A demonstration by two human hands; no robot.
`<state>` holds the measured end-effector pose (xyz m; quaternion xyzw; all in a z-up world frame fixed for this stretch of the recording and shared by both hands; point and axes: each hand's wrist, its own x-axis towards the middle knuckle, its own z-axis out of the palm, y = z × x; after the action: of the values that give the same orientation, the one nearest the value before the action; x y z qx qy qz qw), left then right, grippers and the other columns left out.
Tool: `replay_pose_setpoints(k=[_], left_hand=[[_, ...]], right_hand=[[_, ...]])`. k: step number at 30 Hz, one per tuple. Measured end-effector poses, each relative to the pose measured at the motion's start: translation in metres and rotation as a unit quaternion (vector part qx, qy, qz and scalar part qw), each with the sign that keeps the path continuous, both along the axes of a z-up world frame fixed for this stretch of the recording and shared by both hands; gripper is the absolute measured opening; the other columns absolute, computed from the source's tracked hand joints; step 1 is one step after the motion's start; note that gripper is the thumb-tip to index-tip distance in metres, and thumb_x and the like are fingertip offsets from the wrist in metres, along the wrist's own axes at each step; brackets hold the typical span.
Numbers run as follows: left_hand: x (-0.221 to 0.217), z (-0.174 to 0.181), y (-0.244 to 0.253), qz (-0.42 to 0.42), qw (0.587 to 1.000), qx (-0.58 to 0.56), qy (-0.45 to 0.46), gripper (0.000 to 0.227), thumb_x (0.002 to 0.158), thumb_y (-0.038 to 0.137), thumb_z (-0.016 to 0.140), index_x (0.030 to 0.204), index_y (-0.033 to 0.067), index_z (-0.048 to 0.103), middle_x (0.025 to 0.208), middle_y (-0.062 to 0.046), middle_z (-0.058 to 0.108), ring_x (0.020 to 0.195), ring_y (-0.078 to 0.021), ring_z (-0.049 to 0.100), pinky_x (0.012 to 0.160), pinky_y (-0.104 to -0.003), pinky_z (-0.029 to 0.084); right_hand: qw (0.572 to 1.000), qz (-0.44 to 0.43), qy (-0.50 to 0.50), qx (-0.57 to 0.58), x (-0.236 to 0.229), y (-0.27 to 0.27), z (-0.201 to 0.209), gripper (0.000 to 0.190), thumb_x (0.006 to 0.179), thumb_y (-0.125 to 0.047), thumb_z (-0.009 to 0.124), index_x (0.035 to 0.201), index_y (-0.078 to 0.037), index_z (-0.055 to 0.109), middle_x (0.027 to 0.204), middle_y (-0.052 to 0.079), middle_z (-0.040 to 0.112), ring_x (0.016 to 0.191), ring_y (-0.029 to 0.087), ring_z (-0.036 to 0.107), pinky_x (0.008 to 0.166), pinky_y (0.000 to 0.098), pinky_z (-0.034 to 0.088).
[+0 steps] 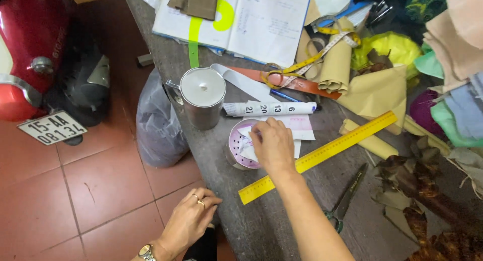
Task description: The person uses shears to cut a piece of patterned fabric along a marked pattern on a large work table. They also use a yellow ruler to measure and mark lines on the fabric before continuing to cut the material into the desired shape.
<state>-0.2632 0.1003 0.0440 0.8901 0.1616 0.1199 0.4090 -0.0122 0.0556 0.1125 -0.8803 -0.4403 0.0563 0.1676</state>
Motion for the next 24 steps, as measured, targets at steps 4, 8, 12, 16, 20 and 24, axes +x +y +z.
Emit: replay_pose_setpoints(k=[4, 8, 12, 16, 20, 24], left_hand=[[0.003, -0.001, 0.005, -0.017, 1.000, -0.016, 0.014, 0.020, 0.091, 0.016, 0.053, 0.106, 0.0139, 0.067, 0.101, -0.001, 0.061, 0.094, -0.0188, 0.058, 0.080, -0.033, 0.050], [0.008, 0.000, 0.005, -0.043, 0.999, -0.020, -0.013, 0.017, 0.091, 0.015, 0.055, 0.103, 0.0122, 0.067, 0.099, -0.001, 0.060, 0.086, -0.0190, 0.057, 0.078, -0.032, 0.049], [0.013, 0.000, 0.005, -0.076, 0.996, -0.008, -0.040, 0.017, 0.092, 0.014, 0.054, 0.104, 0.0104, 0.066, 0.099, -0.004, 0.059, 0.085, -0.0213, 0.056, 0.079, -0.033, 0.048], [0.016, -0.002, 0.004, -0.074, 0.996, -0.016, -0.037, 0.018, 0.093, 0.014, 0.053, 0.104, 0.0103, 0.066, 0.097, -0.003, 0.059, 0.083, -0.0205, 0.056, 0.078, -0.032, 0.048], [0.016, -0.005, 0.006, -0.087, 0.996, -0.015, -0.018, 0.020, 0.094, 0.015, 0.051, 0.106, 0.0104, 0.067, 0.098, -0.003, 0.058, 0.085, -0.0206, 0.055, 0.080, -0.033, 0.048], [0.016, -0.005, 0.008, -0.089, 0.996, -0.018, -0.010, 0.020, 0.094, 0.016, 0.052, 0.106, 0.0092, 0.067, 0.098, -0.004, 0.059, 0.087, -0.0204, 0.055, 0.080, -0.033, 0.048]], right_hand=[[0.998, 0.034, 0.014, -0.048, 0.000, -0.010, 0.017, 0.009, 0.086, -0.022, 0.069, 0.088, -0.013, 0.069, 0.082, 0.003, 0.061, 0.084, 0.027, 0.056, 0.073, 0.0450, 0.043], [0.991, 0.045, 0.012, -0.128, -0.009, -0.015, 0.029, 0.025, 0.080, -0.033, 0.076, 0.093, -0.014, 0.066, 0.089, 0.002, 0.061, 0.091, 0.025, 0.055, 0.079, 0.0431, 0.042], [0.990, 0.037, 0.012, -0.132, -0.011, -0.012, 0.031, 0.033, 0.078, -0.035, 0.078, 0.099, -0.015, 0.065, 0.093, 0.003, 0.061, 0.094, 0.026, 0.054, 0.081, 0.0427, 0.042], [0.989, 0.052, 0.015, -0.140, -0.011, -0.008, 0.027, 0.037, 0.077, -0.037, 0.078, 0.103, -0.015, 0.064, 0.097, 0.004, 0.061, 0.095, 0.025, 0.054, 0.084, 0.0425, 0.041], [0.986, 0.067, -0.009, -0.152, -0.013, -0.010, 0.024, 0.029, 0.078, -0.034, 0.077, 0.095, -0.016, 0.062, 0.095, 0.003, 0.059, 0.093, 0.027, 0.053, 0.080, 0.0431, 0.039], [0.987, 0.064, -0.006, -0.145, -0.014, -0.010, 0.024, 0.027, 0.078, -0.030, 0.078, 0.090, -0.014, 0.060, 0.094, 0.004, 0.059, 0.091, 0.027, 0.052, 0.078, 0.0426, 0.039]])
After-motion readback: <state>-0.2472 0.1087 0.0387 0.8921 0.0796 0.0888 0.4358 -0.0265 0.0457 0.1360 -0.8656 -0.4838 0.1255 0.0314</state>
